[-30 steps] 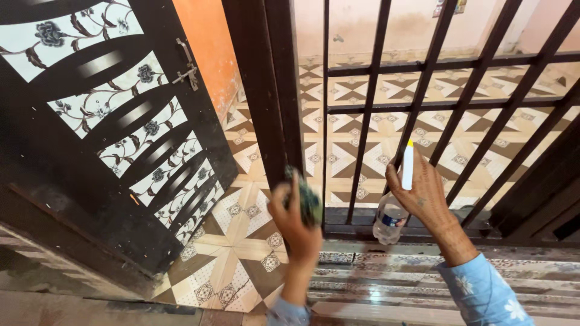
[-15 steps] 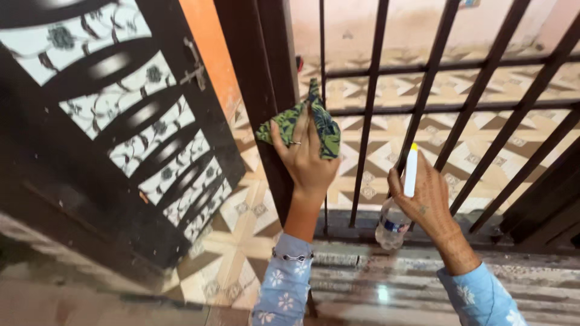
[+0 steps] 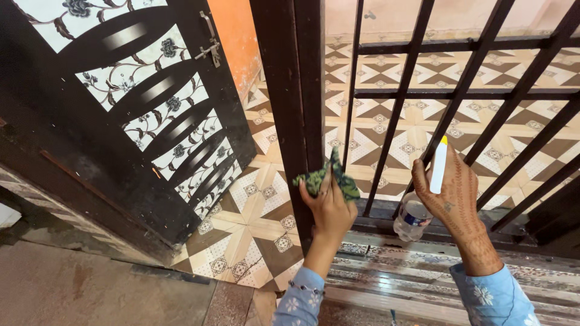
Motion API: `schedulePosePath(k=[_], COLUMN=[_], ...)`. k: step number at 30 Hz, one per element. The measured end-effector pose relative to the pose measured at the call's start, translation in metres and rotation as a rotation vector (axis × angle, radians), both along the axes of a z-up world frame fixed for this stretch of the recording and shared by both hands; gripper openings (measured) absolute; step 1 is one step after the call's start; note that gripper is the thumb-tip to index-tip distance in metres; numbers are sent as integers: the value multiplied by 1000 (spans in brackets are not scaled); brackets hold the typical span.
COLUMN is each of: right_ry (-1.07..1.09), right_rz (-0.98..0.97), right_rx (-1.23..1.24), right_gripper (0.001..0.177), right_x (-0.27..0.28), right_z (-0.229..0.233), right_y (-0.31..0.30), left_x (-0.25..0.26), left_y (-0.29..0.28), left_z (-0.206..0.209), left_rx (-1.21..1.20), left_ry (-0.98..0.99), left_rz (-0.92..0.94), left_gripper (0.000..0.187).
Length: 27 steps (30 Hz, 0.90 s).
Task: The person cleans a dark metal gate by spraying a liquid from a bottle and wiping the bars with a cloth. The person systematically moves along the gate, cleaning vertical and horizontal bars one by one.
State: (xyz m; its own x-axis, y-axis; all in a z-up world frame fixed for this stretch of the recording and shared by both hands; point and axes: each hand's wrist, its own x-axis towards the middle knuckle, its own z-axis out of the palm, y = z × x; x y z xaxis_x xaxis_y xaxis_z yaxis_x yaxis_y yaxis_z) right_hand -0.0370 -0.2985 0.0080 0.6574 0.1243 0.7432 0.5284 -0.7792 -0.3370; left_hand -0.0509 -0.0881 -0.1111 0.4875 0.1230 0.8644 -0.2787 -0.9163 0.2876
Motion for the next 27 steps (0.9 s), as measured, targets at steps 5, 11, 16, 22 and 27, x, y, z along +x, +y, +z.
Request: schedulePosePath(k=[5, 11, 16, 22, 27], right_ry=[30, -17, -1, 63, -19], right_rz=[-6, 7, 0, -23, -17], right_rx=[29, 20, -32, -44, 14], right_gripper=[26, 24, 23, 21, 22], right_x=[-1, 1, 9, 7, 0], right_z=[1, -3, -8, -7, 4], right_y=[2, 1, -2, -2, 10], left_x=[-13, -34, -40, -37, -25], left_y=[-9, -12, -5, 6, 3], left_z=[-25, -71, -94, -83, -53], left_rx=[-86, -107, -157, -100, -210], left_ry=[148, 433, 675, 991, 1123], left_rz=[0, 28, -60, -97, -115], left_gripper=[79, 76, 89, 107, 110])
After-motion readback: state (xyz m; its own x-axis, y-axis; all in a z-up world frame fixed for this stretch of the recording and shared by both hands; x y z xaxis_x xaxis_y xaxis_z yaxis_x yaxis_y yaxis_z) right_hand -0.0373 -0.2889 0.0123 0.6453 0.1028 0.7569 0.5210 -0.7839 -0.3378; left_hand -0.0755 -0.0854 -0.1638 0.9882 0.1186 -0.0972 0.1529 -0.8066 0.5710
